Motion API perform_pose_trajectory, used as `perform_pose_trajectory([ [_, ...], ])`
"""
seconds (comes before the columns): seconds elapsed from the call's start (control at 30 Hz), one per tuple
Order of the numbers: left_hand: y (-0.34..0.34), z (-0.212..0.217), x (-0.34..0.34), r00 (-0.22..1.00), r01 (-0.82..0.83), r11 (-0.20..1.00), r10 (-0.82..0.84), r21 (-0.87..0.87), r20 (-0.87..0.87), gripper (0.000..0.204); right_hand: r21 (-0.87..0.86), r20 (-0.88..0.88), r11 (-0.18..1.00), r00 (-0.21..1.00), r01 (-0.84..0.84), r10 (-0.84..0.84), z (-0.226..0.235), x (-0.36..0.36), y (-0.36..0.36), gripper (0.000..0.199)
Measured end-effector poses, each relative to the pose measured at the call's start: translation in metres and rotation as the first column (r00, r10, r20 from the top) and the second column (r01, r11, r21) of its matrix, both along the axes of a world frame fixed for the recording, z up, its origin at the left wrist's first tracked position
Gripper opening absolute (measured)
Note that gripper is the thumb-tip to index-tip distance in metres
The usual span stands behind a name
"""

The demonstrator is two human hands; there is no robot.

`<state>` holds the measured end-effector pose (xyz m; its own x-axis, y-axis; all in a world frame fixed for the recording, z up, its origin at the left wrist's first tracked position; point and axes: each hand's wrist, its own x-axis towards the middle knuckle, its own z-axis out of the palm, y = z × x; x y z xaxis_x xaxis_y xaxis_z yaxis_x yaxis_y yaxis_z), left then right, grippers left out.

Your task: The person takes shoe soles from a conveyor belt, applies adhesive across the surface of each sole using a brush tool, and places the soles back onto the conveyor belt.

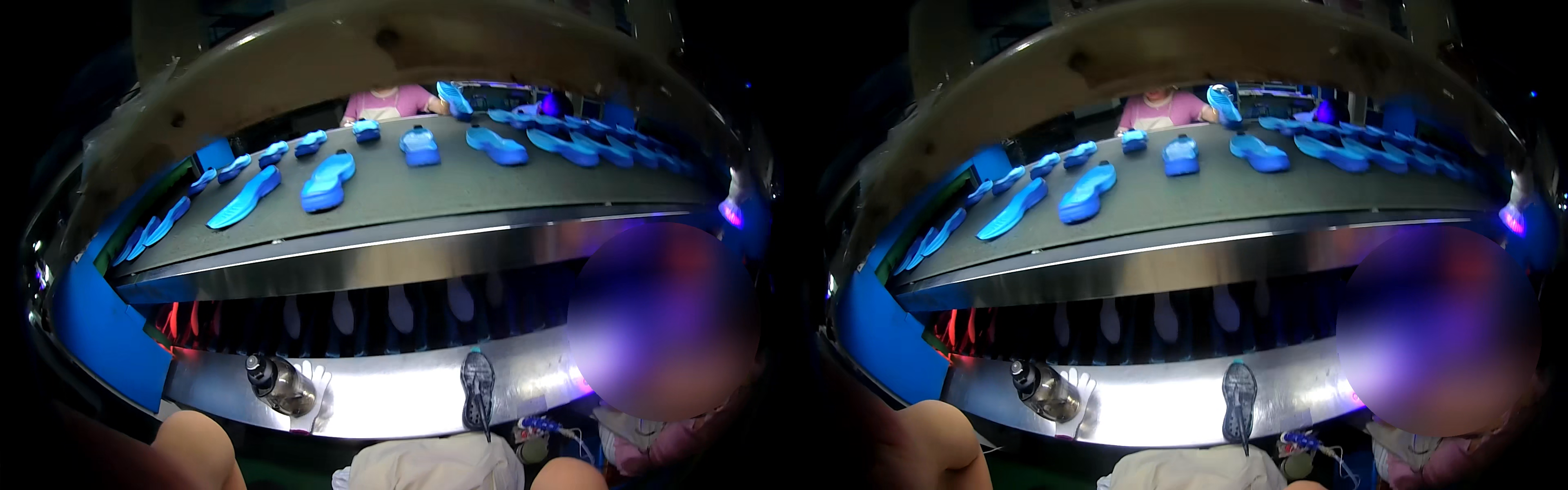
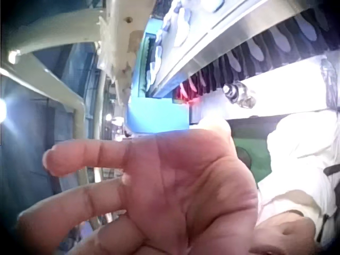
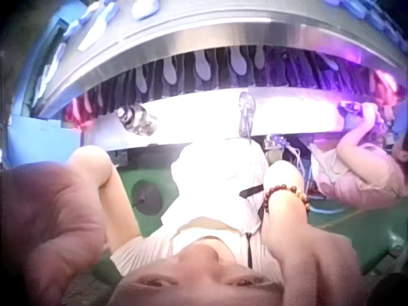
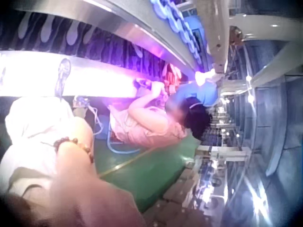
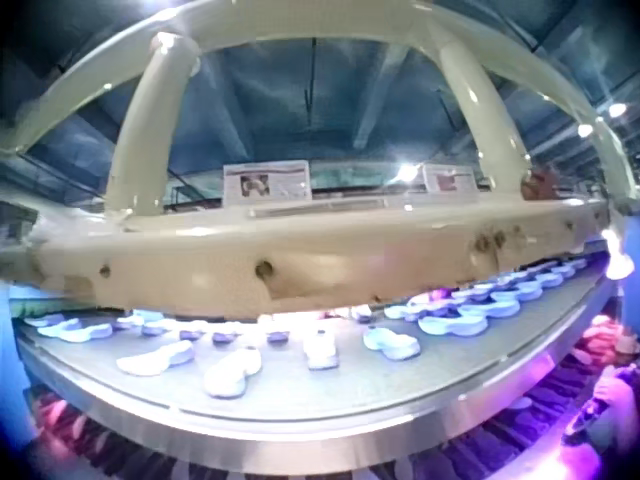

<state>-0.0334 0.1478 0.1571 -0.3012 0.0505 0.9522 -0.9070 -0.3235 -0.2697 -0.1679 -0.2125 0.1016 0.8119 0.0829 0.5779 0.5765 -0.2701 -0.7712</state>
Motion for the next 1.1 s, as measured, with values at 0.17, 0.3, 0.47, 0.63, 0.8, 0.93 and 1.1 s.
perform_pose_trajectory([
  [0.17,-0.001,-0.001,-0.004,1.0,-0.014,1.0,0.014,-0.017,0.015,0.056,0.028,-0.032,0.999,0.999,0.023,-0.022,0.003,-0.005,-0.013,0.036],
  [0.3,0.002,-0.001,-0.006,0.999,-0.029,0.999,0.03,-0.031,0.028,0.056,0.053,-0.047,0.998,0.998,0.041,-0.039,0.009,-0.01,-0.02,0.036],
  [0.47,0.001,-0.001,-0.009,0.998,-0.036,0.999,0.038,-0.037,0.053,0.055,0.087,-0.066,0.993,0.995,0.083,-0.077,0.011,-0.016,-0.029,0.038],
  [0.63,0.002,0.001,-0.009,0.997,-0.055,0.997,0.058,-0.054,0.053,0.055,0.132,-0.081,0.982,0.989,0.133,-0.123,0.014,-0.023,-0.046,0.039],
  [0.8,0.0,0.001,-0.012,0.996,-0.066,0.996,0.069,-0.051,0.061,0.054,0.162,-0.093,0.973,0.984,0.164,-0.15,0.008,-0.03,-0.052,0.04],
  [0.93,-0.01,0.003,-0.007,0.994,-0.053,0.996,0.059,-0.074,0.093,0.054,0.165,-0.075,0.966,0.979,0.198,-0.187,0.012,-0.035,-0.062,0.041],
  [1.1,-0.022,0.009,-0.006,0.99,-0.034,0.997,0.044,-0.075,0.131,0.054,0.187,-0.087,0.963,0.979,0.197,-0.183,0.01,-0.033,-0.065,0.043],
])
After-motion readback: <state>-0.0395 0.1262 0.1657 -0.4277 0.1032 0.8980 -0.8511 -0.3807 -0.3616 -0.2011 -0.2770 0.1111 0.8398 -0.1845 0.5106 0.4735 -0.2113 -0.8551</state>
